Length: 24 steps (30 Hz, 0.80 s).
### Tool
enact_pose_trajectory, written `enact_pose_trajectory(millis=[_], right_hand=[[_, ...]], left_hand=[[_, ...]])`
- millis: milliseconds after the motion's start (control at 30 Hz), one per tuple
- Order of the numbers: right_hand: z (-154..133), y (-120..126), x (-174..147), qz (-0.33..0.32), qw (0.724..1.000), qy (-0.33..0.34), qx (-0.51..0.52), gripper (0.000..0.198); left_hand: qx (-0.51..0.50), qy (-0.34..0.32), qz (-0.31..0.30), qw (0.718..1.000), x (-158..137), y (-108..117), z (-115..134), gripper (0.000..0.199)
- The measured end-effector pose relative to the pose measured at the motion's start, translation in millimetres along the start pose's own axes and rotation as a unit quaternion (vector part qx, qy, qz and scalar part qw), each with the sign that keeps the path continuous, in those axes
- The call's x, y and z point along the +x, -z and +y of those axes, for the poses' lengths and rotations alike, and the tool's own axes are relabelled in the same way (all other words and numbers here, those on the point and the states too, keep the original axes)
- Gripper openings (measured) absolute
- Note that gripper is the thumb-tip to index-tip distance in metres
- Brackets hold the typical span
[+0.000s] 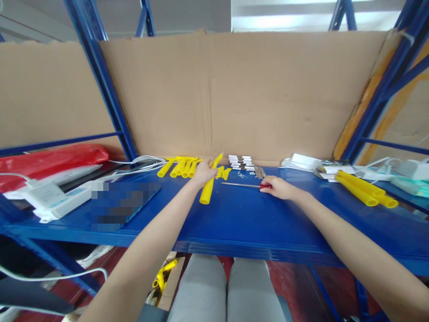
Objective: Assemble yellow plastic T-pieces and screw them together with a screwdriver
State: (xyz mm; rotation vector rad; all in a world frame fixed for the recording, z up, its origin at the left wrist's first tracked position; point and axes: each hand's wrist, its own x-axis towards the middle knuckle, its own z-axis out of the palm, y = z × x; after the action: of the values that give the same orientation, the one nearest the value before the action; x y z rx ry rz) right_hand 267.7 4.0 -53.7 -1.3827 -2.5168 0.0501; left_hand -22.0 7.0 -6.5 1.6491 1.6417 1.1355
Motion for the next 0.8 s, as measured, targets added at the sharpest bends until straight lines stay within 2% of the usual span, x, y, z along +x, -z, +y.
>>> enact_pose_trajectory(millis=[200, 433, 667, 800], right_hand=[[-2.6, -1.0, 0.0, 0.003, 1.0, 0.001, 0.0, 0.021], [-7.9, 1.4, -2.1, 0.006, 1.0, 0.0, 0.008, 0.022], [-8.1, 1.5, -0.9, 0.014, 1.0, -0.001, 0.002, 0.023], [-11.8, 2.8, 0.3, 0.049, 0.999, -0.018, 0.004, 0.026]], left_hand=[[0.015, -0.024, -0.047, 0.998, 4.3, 5.5, 0.0, 0.044], [0.02, 0.006, -0.035, 0.999, -2.4, 5.2, -11.9, 0.049], [0.094, -0.055, -0.059, 0.992, -8.8, -3.9, -17.3, 0.048], [0.158, -0.073, -0.067, 0.982, -12.3, -8.7, -15.8, 0.051]])
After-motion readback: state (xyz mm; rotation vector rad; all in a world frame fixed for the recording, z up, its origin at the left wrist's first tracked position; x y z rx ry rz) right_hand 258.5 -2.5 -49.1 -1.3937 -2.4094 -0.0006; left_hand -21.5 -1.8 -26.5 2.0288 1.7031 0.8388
